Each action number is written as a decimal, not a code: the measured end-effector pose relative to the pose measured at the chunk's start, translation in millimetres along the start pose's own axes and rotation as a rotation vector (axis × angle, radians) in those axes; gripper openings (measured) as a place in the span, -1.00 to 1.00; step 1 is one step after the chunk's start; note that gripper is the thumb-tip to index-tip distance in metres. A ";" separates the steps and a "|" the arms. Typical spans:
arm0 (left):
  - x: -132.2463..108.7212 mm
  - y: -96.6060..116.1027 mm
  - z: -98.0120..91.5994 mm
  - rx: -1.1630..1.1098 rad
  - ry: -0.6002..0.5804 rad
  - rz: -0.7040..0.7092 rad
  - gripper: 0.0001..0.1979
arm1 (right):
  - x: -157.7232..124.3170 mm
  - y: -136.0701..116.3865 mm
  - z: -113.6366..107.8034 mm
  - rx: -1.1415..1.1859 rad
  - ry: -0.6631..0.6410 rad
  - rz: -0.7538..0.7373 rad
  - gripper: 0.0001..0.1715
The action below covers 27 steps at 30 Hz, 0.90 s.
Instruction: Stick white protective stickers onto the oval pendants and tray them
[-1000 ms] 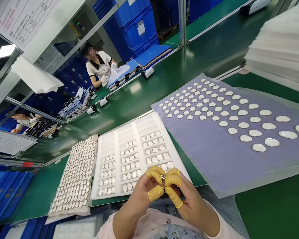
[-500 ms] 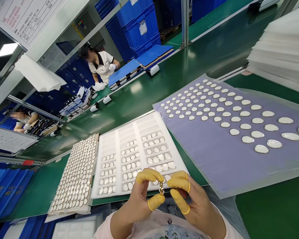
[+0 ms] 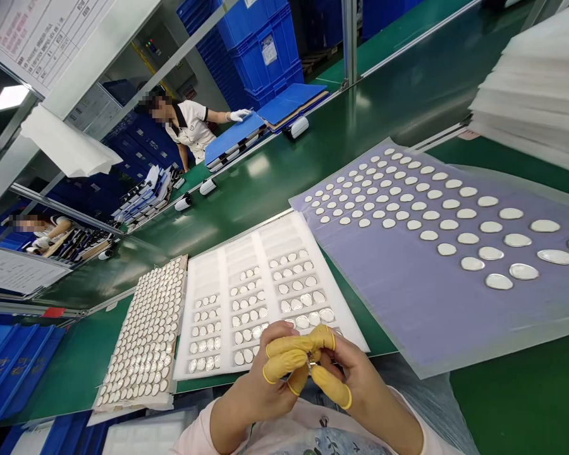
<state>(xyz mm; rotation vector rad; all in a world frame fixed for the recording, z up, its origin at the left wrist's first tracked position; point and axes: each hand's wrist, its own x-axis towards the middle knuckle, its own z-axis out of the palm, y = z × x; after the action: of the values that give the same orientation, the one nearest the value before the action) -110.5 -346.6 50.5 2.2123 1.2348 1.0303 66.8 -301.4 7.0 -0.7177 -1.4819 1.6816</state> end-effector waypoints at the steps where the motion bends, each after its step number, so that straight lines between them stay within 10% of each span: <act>1: -0.7 0.5 1.4 -0.011 0.040 -0.019 -0.68 | -0.6 1.4 -1.0 -0.022 0.024 -0.018 -0.74; 7: 12.1 7.4 4.1 -0.535 0.085 -0.652 -0.60 | 0.1 -14.0 -5.5 -0.252 0.061 -0.212 -0.80; 13: 21.3 4.5 2.1 -0.887 -0.005 -0.914 -0.36 | -1.2 -23.1 -5.2 -0.396 0.027 -0.231 -0.64; 27: 19.0 1.2 1.2 -1.108 0.029 -0.770 -0.49 | -5.1 -22.9 -12.6 -0.290 0.083 -0.304 -0.62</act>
<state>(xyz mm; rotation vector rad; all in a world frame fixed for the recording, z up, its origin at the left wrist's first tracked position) -102.6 -331.1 58.1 0.7883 0.9865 1.0143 84.0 -298.1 27.1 -0.6643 -1.6993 1.2110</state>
